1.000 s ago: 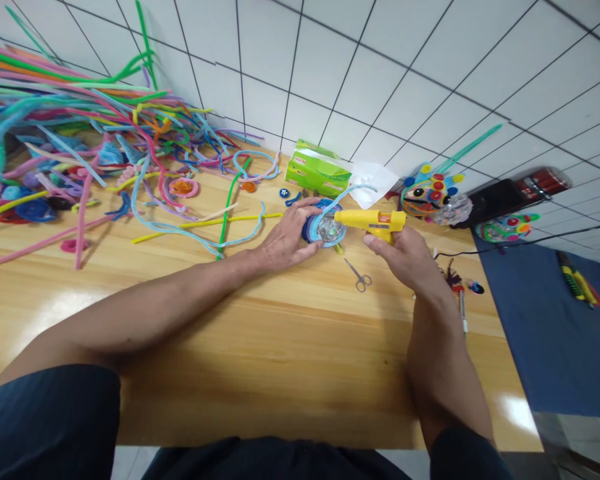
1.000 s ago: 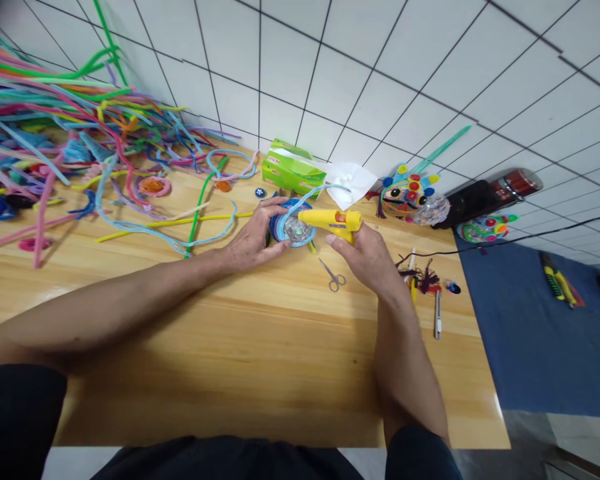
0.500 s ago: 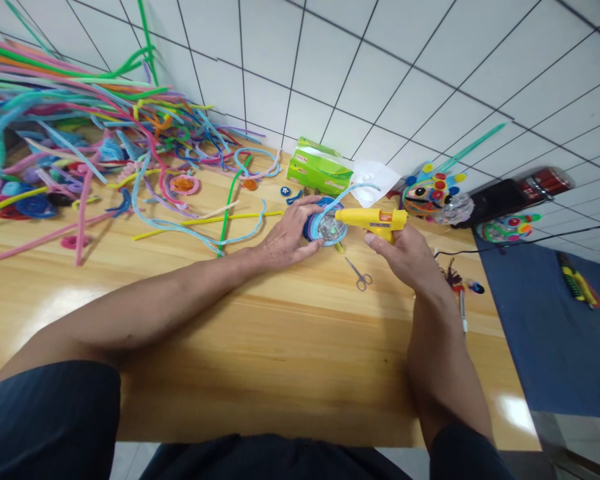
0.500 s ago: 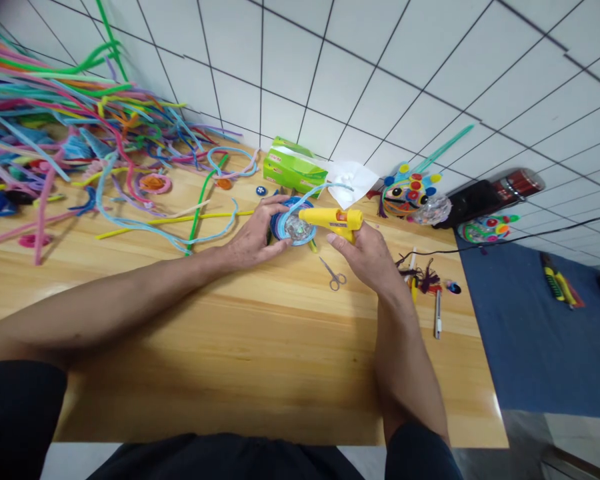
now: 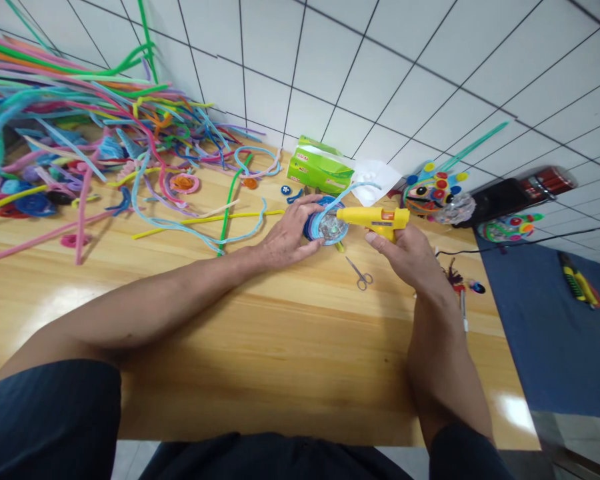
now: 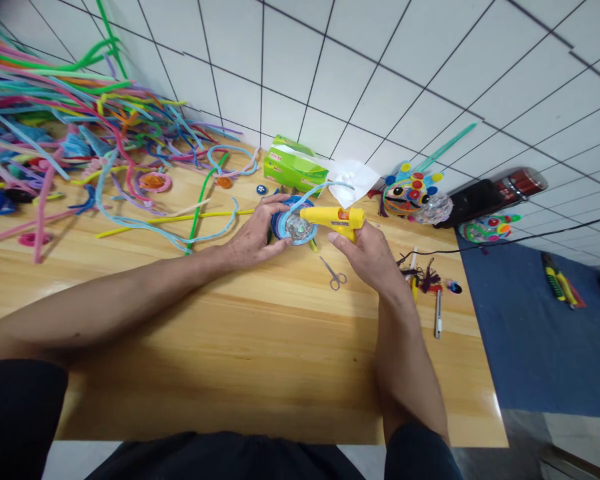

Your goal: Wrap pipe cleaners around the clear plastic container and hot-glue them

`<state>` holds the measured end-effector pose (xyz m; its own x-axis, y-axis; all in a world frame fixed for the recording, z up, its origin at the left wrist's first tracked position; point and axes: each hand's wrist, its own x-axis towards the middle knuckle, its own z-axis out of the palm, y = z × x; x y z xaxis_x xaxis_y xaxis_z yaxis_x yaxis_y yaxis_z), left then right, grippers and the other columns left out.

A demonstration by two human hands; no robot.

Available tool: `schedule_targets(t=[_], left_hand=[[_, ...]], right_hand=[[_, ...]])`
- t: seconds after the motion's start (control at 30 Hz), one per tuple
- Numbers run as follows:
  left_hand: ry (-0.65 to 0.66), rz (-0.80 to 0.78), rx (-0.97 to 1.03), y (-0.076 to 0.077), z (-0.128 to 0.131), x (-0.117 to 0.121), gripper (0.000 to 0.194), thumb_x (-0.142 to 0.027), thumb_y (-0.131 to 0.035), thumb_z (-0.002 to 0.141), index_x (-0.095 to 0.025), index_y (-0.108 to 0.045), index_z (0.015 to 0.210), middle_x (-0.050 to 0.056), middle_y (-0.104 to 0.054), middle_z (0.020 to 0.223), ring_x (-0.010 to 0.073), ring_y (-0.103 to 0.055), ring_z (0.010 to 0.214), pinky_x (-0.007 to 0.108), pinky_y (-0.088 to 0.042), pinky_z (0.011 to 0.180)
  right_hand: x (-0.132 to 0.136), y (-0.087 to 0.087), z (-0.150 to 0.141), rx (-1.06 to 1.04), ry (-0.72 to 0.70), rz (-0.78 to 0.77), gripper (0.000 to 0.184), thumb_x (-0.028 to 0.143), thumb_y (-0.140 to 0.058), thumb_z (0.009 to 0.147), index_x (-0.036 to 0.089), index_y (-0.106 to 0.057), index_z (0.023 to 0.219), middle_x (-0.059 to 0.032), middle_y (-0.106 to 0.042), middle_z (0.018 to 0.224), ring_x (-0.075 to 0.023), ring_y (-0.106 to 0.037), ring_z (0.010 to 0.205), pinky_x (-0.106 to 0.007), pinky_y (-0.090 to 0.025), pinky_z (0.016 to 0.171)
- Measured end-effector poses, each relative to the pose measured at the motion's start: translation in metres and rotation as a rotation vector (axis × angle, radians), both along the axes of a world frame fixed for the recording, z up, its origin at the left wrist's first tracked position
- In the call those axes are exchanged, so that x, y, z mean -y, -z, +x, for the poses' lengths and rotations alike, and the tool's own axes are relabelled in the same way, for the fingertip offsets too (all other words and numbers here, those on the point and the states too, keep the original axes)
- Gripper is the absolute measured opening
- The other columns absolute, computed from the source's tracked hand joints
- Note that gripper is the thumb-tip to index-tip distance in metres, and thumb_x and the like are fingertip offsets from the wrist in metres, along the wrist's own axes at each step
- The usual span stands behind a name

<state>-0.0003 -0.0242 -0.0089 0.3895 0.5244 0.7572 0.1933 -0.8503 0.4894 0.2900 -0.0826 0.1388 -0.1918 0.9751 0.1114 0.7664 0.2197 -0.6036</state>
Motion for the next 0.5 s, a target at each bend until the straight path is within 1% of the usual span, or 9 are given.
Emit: schedule_targets(t=[0.17,0.4,0.5], left_hand=[[0.005,-0.035,-0.008,-0.0004,0.0007,0.0004,0.07,-0.056,-0.076,0.114,-0.028,-0.043,0.17,0.024,-0.058,0.176,0.044,-0.056,0.173,0.073,-0.052,0.14],[0.01,-0.057,-0.01,-0.0019,0.0002,0.0008,0.071,-0.056,-0.077,0.113,-0.027,-0.044,0.17,0.025,-0.057,0.178,0.0439,-0.056,0.173,0.073,-0.051,0.141],[0.008,-0.04,-0.019,-0.0024,0.0001,0.0007,0.07,-0.056,-0.076,0.114,-0.026,-0.044,0.17,0.025,-0.058,0.177,0.0437,-0.056,0.173,0.073,-0.052,0.141]], right_hand=[[0.0008,-0.0001,-0.0001,-0.001,0.007,0.0,0.042,0.066,-0.075,0.1,0.027,-0.08,0.114,-0.0125,-0.09,0.115,-0.0401,-0.084,0.108,-0.061,-0.066,0.103],[0.0007,0.0026,-0.0003,-0.027,-0.018,0.027,0.043,0.066,-0.077,0.101,0.026,-0.082,0.116,-0.0132,-0.092,0.119,-0.04,-0.085,0.112,-0.06,-0.068,0.104],[0.0005,0.0031,0.0003,-0.015,-0.004,0.033,0.043,0.066,-0.077,0.101,0.026,-0.082,0.118,-0.0128,-0.091,0.117,-0.0395,-0.085,0.109,-0.06,-0.068,0.103]])
